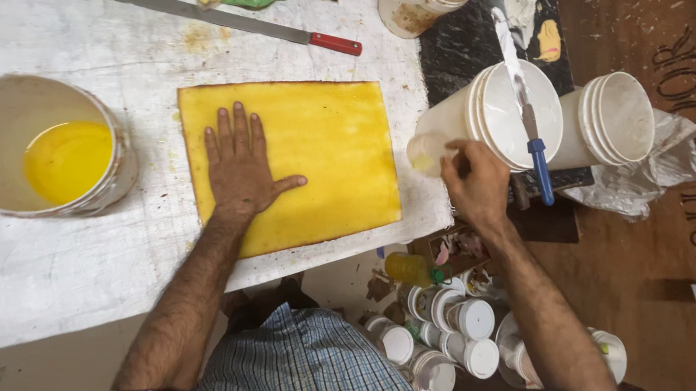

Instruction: The person pours a yellow liquid onto a rectangular yellow sheet and spreads it by hand. Then, using a long knife, the person trims the edges of the sheet, collecting the trimmings and placing them into a container.

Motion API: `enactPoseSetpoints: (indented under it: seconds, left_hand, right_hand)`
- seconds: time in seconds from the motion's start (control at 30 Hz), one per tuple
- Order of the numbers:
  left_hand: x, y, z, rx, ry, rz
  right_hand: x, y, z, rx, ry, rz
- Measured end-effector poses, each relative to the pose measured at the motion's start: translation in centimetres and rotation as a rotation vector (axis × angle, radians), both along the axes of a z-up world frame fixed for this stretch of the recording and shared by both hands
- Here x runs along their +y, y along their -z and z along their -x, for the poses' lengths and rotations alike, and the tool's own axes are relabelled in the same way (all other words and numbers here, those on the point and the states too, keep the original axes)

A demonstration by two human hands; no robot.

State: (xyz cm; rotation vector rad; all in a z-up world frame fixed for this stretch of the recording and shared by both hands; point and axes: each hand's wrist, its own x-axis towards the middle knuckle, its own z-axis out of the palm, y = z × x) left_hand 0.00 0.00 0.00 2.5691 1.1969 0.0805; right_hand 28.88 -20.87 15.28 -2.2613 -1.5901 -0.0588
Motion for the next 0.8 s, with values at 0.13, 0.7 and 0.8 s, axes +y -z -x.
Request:
enactPoseSetpoints:
  seconds: [0.13, 0.7, 0.8]
  left_hand:
    - [-2.6, -1.4, 0.9, 0.148, 0.030, 0.115]
    - [-7.7, -6.0, 7.6, -0.733, -0.244, 0.238]
    - [-4.4, -5.3, 9.4, -1.588, -0.928, 1.137]
  right_hand:
    - [4.9, -2.7, 0.7, -0.123, -0.090, -0.183]
    - [7.3, -6.8, 3.2, -0.645, -0.501, -0.449]
    - [7.5, -5.9, 4.0, -0.492, -0.360, -0.525]
